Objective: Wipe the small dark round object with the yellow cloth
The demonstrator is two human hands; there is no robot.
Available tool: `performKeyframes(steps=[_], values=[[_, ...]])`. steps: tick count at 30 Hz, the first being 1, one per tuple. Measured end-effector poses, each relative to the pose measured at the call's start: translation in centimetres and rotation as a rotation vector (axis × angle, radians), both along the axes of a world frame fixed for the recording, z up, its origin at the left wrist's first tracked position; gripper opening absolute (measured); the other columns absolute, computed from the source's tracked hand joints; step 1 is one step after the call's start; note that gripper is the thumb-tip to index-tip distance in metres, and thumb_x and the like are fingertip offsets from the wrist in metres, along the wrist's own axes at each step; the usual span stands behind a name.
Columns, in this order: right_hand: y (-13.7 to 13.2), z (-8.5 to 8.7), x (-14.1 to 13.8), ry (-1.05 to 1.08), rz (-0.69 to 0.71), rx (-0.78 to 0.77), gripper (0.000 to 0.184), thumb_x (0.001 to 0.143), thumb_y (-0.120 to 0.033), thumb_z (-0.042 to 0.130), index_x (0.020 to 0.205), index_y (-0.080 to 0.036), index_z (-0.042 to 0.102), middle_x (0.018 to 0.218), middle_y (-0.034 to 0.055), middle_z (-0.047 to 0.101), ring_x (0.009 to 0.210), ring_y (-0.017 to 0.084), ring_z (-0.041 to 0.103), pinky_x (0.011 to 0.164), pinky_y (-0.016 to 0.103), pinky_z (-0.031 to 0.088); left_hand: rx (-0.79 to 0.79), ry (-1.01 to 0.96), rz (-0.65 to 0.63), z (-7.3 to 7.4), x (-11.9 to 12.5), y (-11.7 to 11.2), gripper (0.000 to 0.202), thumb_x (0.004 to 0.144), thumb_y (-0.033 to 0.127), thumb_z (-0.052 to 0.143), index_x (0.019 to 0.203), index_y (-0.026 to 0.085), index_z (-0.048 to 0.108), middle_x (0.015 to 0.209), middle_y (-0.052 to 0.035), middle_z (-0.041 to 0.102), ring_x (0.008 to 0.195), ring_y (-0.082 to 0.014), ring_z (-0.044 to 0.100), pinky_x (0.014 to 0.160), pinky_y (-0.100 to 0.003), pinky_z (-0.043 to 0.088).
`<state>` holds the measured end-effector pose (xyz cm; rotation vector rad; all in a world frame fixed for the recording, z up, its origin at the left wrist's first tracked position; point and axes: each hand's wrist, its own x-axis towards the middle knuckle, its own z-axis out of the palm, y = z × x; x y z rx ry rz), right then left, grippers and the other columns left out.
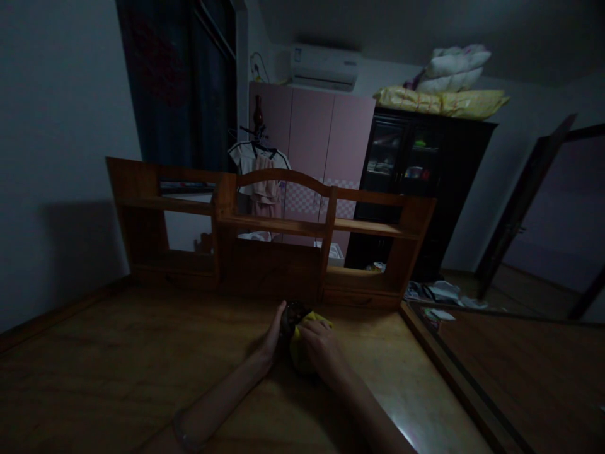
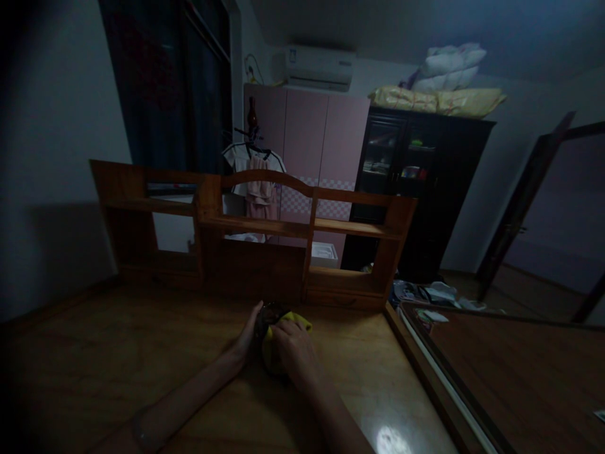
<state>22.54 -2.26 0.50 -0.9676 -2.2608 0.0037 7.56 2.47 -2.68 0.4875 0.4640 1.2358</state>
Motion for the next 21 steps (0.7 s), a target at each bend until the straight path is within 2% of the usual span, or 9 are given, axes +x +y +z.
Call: performKeyframes(steps=[5, 8, 11, 15, 21], values=[[-0.23, 0.11, 0.01, -0.001, 0.0, 0.002, 0.03, 0.09, -0.008, 0.051, 0.113, -0.024, 0.06, 0.11, 0.0046, 0.065, 0.102, 0.021, 0.057, 0.09, 0.034, 0.042, 0.006, 0.002, 0.004, 0.24, -0.02, -0.4, 0.038, 0.084, 0.05, 0.059, 0.098, 0.016, 0.07, 0.09, -0.0027, 0.072, 0.087, -0.0189, 0.065, 0.096, -0.029, 0.043], [-0.34, 0.29, 0.05, 0.009, 0.008, -0.004, 0.029, 0.091, -0.008, 0.048, 0.112, -0.024, 0.061, 0.107, 0.0046, 0.066, 0.1, 0.021, 0.058, 0.09, 0.034, 0.042, -0.011, -0.019, 0.032, 0.21, 0.03, -0.28, 0.038, 0.085, 0.047, 0.058, 0.101, 0.015, 0.07, 0.088, -0.0029, 0.072, 0.085, -0.0188, 0.065, 0.098, -0.03, 0.042], [-0.28, 0.28, 0.1, 0.028, 0.012, -0.021, 0.027, 0.091, -0.009, 0.048, 0.11, -0.023, 0.062, 0.107, 0.0046, 0.066, 0.1, 0.02, 0.057, 0.09, 0.033, 0.043, -0.015, -0.062, 0.049, 0.12, 0.08, -0.03, 0.034, 0.087, 0.043, 0.057, 0.1, 0.014, 0.07, 0.088, -0.0029, 0.073, 0.087, -0.0186, 0.065, 0.099, -0.029, 0.041], [-0.11, 0.02, 0.13, 0.062, 0.004, -0.037, 0.026, 0.087, -0.007, 0.052, 0.105, -0.022, 0.063, 0.105, 0.0045, 0.065, 0.098, 0.02, 0.057, 0.087, 0.032, 0.044, -0.024, -0.015, 0.056, -0.12, -0.02, 0.11, 0.034, 0.088, 0.045, 0.055, 0.096, 0.015, 0.071, 0.09, -0.002, 0.073, 0.091, -0.0182, 0.065, 0.099, -0.027, 0.041], [-0.19, 0.02, 0.17, 0.077, 0.014, -0.015, 0.026, 0.087, -0.006, 0.05, 0.104, -0.022, 0.063, 0.103, 0.0055, 0.065, 0.096, 0.019, 0.057, 0.085, 0.032, 0.044, -0.03, 0.023, 0.075, -0.65, -0.19, 0.32, 0.037, 0.087, 0.046, 0.056, 0.1, 0.015, 0.07, 0.09, -0.003, 0.073, 0.089, -0.0186, 0.065, 0.1, -0.03, 0.04]])
